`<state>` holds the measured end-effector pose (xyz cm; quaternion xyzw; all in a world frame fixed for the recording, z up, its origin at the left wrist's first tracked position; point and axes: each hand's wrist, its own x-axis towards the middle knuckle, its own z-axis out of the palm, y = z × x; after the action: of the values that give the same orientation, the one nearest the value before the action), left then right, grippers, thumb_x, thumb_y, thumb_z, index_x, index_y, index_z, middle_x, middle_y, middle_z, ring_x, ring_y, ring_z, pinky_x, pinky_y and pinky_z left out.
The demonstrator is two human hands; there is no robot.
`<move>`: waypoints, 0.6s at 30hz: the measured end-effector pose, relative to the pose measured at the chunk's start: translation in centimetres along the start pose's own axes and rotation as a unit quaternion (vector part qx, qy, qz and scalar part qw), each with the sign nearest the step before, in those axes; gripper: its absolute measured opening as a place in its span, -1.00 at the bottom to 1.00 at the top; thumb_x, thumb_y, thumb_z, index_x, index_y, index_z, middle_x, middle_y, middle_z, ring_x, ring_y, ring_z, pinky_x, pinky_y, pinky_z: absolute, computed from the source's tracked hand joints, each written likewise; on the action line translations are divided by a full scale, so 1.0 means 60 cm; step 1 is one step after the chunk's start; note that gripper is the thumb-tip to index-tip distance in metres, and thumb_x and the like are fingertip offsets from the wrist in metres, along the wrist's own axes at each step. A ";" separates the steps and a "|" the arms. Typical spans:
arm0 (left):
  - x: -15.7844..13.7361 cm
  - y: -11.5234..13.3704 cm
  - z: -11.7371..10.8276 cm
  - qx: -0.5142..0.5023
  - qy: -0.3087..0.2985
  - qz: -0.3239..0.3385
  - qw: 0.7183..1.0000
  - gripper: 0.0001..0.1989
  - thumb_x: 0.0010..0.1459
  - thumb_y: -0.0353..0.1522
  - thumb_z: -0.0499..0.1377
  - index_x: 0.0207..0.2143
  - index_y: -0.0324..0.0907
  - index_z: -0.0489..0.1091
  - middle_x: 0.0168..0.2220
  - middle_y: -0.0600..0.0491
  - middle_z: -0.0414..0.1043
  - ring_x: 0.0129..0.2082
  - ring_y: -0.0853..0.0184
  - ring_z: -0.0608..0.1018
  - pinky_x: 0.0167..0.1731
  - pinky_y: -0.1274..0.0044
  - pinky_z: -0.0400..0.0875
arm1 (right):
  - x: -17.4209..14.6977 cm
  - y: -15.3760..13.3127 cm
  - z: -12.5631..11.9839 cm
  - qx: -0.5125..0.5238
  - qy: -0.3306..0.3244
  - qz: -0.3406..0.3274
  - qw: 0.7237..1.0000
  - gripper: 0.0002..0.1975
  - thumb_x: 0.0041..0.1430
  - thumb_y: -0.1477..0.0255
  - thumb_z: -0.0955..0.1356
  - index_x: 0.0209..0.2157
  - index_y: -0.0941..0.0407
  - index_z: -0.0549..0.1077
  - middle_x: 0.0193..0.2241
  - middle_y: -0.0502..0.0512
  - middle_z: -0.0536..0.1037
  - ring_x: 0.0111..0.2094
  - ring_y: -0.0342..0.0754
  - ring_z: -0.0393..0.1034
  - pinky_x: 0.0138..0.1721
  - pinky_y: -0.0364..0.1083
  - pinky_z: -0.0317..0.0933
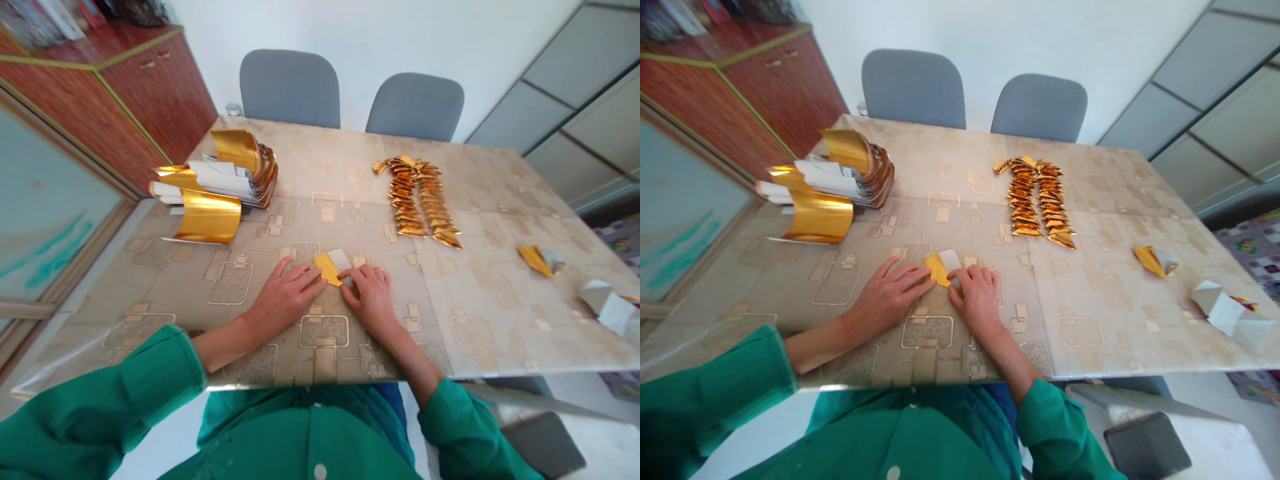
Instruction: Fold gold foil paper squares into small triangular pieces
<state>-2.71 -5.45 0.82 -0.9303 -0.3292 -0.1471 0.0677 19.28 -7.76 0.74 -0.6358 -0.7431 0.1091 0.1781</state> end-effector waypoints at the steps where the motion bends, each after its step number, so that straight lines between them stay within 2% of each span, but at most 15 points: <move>1: -0.004 -0.005 -0.001 0.007 -0.001 -0.004 1.000 -0.71 0.34 -0.46 0.06 0.03 -0.10 0.46 0.10 0.01 0.45 0.04 0.18 0.46 0.21 0.13 0.14 | 0.000 0.000 0.000 0.000 -0.001 0.000 1.000 -0.82 0.21 0.41 0.36 -0.14 -0.04 0.53 -0.28 0.04 0.48 -0.18 0.06 0.25 -0.10 0.02 -0.01; 5: -0.017 -0.016 -0.004 0.016 0.013 0.002 1.000 -0.69 0.33 -0.49 0.04 0.03 -0.11 0.46 0.13 -0.02 0.43 0.06 0.17 0.46 0.21 0.11 0.15 | 0.000 -0.001 -0.001 0.002 -0.002 0.000 1.000 -0.81 0.21 0.42 0.36 -0.14 -0.04 0.53 -0.28 0.05 0.48 -0.20 0.05 0.25 -0.11 0.02 -0.01; 10: -0.001 -0.001 0.004 -0.033 0.066 0.093 0.993 -0.75 0.38 -0.45 0.03 0.01 -0.20 0.44 0.03 -0.04 0.49 0.03 0.26 0.47 0.15 0.31 0.29 | 0.001 -0.004 0.002 -0.019 0.015 -0.006 1.000 -0.83 0.20 0.42 0.36 -0.16 -0.01 0.52 -0.30 0.08 0.48 -0.19 0.08 0.25 -0.12 0.04 0.00; 14: 0.037 0.003 0.015 -0.041 0.043 0.107 0.992 -0.81 0.37 -0.42 0.05 -0.16 -0.23 0.48 -0.19 -0.03 0.52 -0.16 0.27 0.52 -0.10 0.42 0.43 | 0.003 -0.003 0.004 -0.028 0.017 -0.015 0.999 -0.83 0.22 0.41 0.34 -0.15 0.00 0.50 -0.29 0.09 0.47 -0.20 0.08 0.25 -0.15 0.02 0.00; 18: 0.060 -0.004 0.019 -0.013 0.000 0.116 0.993 -0.85 0.35 -0.44 0.08 -0.22 -0.24 0.46 -0.28 -0.02 0.48 -0.25 0.28 0.51 -0.26 0.47 0.41 | 0.004 -0.003 0.002 -0.031 0.008 -0.020 0.999 -0.83 0.24 0.41 0.33 -0.14 0.00 0.50 -0.29 0.09 0.47 -0.21 0.07 0.25 -0.16 0.02 0.00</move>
<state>0.08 -2.87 0.88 -0.9631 -0.2167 -0.1425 0.0721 19.04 -7.56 0.75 -0.6265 -0.7574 0.0776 0.1667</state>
